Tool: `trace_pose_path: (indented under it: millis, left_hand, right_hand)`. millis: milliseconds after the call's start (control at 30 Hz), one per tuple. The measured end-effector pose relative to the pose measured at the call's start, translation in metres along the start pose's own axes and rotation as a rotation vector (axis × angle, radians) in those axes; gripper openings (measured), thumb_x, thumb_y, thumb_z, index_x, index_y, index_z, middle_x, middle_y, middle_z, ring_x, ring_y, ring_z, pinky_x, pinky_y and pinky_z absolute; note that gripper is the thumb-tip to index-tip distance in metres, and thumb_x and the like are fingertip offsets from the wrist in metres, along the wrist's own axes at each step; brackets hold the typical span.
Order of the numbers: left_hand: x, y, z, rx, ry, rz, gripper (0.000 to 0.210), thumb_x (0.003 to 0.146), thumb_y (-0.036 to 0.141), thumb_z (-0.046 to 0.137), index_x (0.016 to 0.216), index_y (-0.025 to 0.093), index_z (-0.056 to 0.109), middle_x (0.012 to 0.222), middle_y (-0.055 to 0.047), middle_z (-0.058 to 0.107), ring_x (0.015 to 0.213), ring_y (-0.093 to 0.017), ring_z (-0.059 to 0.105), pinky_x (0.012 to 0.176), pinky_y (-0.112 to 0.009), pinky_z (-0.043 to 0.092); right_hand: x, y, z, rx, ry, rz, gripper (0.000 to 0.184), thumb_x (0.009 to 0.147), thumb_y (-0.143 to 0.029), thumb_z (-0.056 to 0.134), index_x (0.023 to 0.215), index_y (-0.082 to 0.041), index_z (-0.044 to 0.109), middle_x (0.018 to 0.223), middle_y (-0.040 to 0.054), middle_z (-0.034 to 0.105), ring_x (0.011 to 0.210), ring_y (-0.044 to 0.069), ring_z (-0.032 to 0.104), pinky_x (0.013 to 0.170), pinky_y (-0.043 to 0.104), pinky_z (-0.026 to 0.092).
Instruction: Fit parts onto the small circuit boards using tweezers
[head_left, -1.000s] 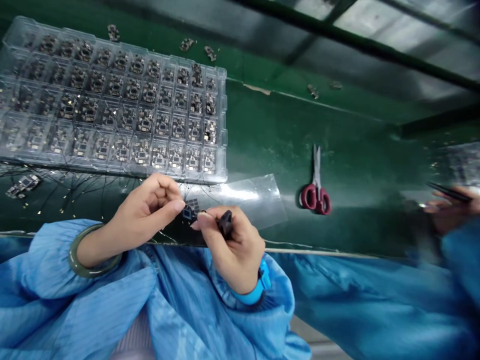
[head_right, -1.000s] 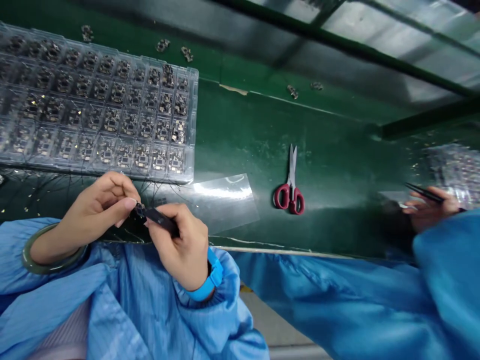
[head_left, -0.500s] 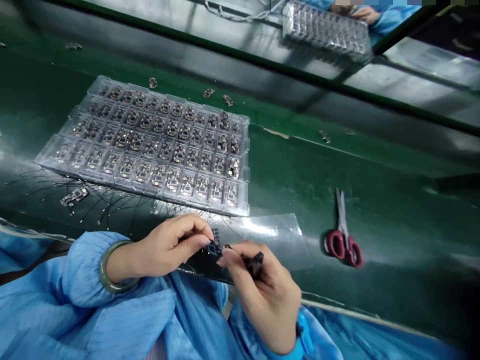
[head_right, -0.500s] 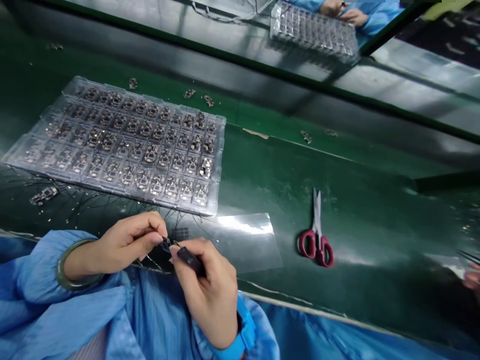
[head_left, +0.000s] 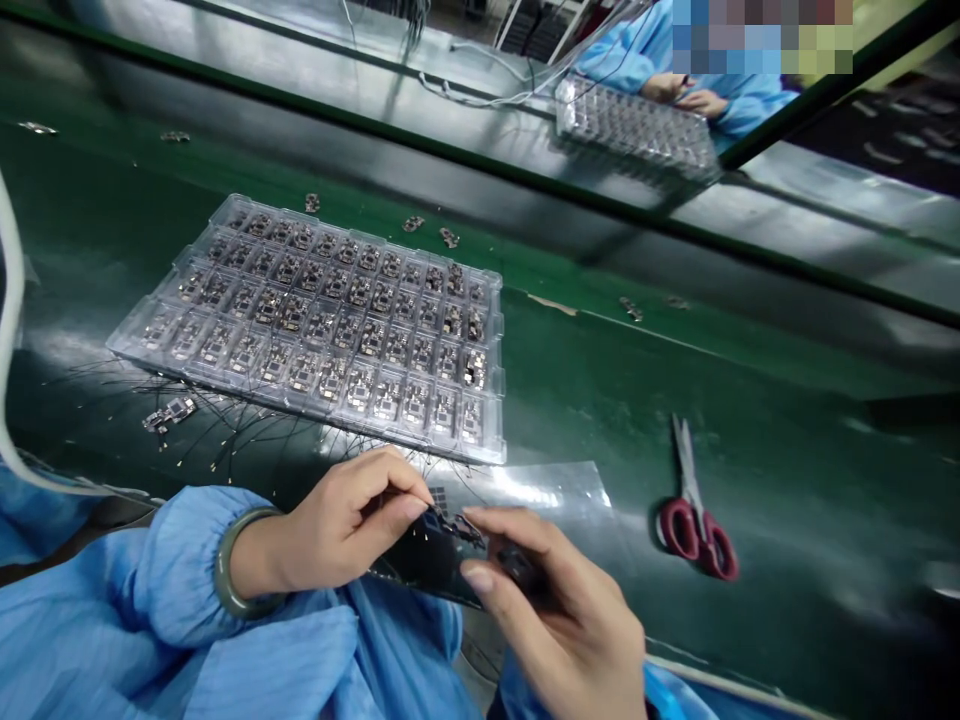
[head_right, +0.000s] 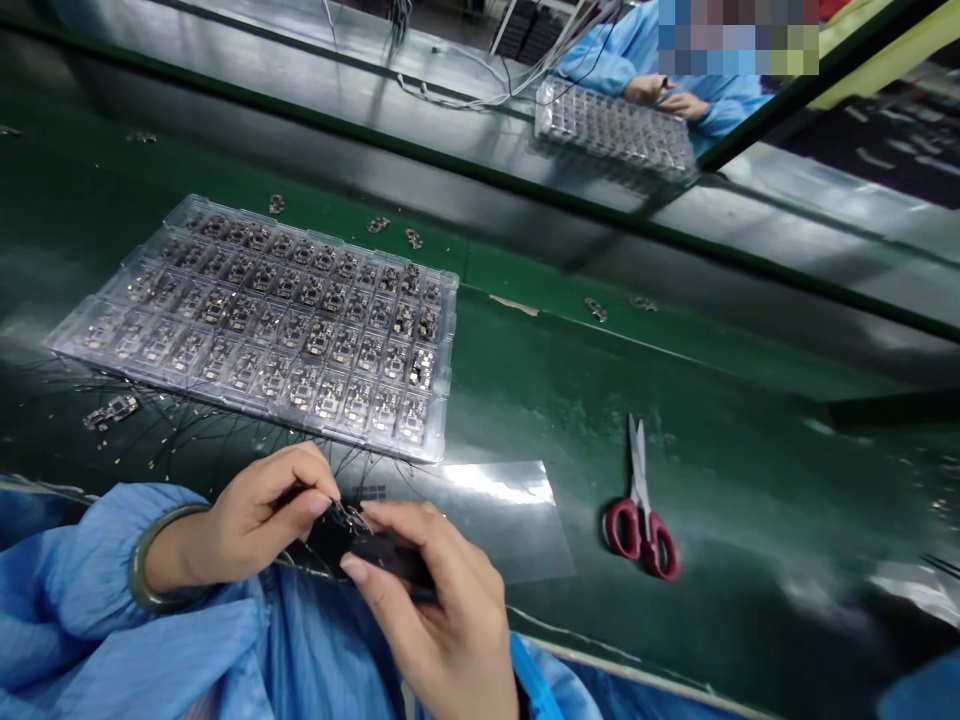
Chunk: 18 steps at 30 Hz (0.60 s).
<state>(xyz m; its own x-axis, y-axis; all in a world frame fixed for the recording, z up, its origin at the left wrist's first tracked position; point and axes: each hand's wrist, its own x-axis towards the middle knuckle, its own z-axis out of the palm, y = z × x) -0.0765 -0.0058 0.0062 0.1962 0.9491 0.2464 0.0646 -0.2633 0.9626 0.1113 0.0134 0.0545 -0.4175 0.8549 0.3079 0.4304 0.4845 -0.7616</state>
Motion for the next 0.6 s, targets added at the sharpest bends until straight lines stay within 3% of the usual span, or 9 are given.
trace_pose_path:
  millis: [133,267,433,600]
  left_hand:
    - [-0.002,-0.002,0.001,-0.045,0.017,-0.019,0.012,0.094,0.025,0.049,0.089,0.018,0.058,0.069,-0.001,0.055,0.064,-0.013,0.055,0.063,-0.026,0.045]
    - [-0.005,-0.007,0.003,-0.171,-0.012,-0.092,0.014,0.095,0.026,0.049,0.104,0.017,0.054,0.074,-0.001,0.056,0.054,-0.010,0.055,0.055,-0.023,0.045]
    - [-0.005,-0.005,0.002,-0.079,0.017,-0.035,0.011,0.094,0.022,0.048,0.087,0.016,0.054,0.063,0.002,0.051,0.050,-0.008,0.049,0.050,-0.020,0.040]
    - [-0.007,-0.005,0.003,-0.113,0.093,-0.093,0.008,0.095,0.021,0.048,0.096,0.016,0.055,0.067,0.001,0.058,0.056,-0.008,0.055,0.055,-0.019,0.045]
  right_hand:
    - [0.005,0.000,0.002,0.037,-0.019,-0.005,0.015,0.083,-0.012,0.061,0.090,-0.025,0.063,0.073,-0.0011,0.069,0.062,0.013,0.066,0.056,0.018,0.054]
    - [0.011,0.000,-0.001,0.041,-0.041,0.014,0.016,0.082,-0.011,0.062,0.089,-0.025,0.065,0.073,-0.0030,0.069,0.062,0.011,0.066,0.056,0.014,0.053]
    - [0.018,-0.003,-0.001,0.082,-0.101,0.057,0.010,0.082,-0.013,0.062,0.082,-0.023,0.064,0.069,-0.0046,0.068,0.059,0.008,0.063,0.055,0.012,0.050]
    - [0.028,-0.009,-0.006,0.066,-0.150,0.098,0.008,0.082,-0.017,0.063,0.076,-0.021,0.065,0.064,-0.0044,0.066,0.053,0.008,0.059,0.050,0.015,0.047]
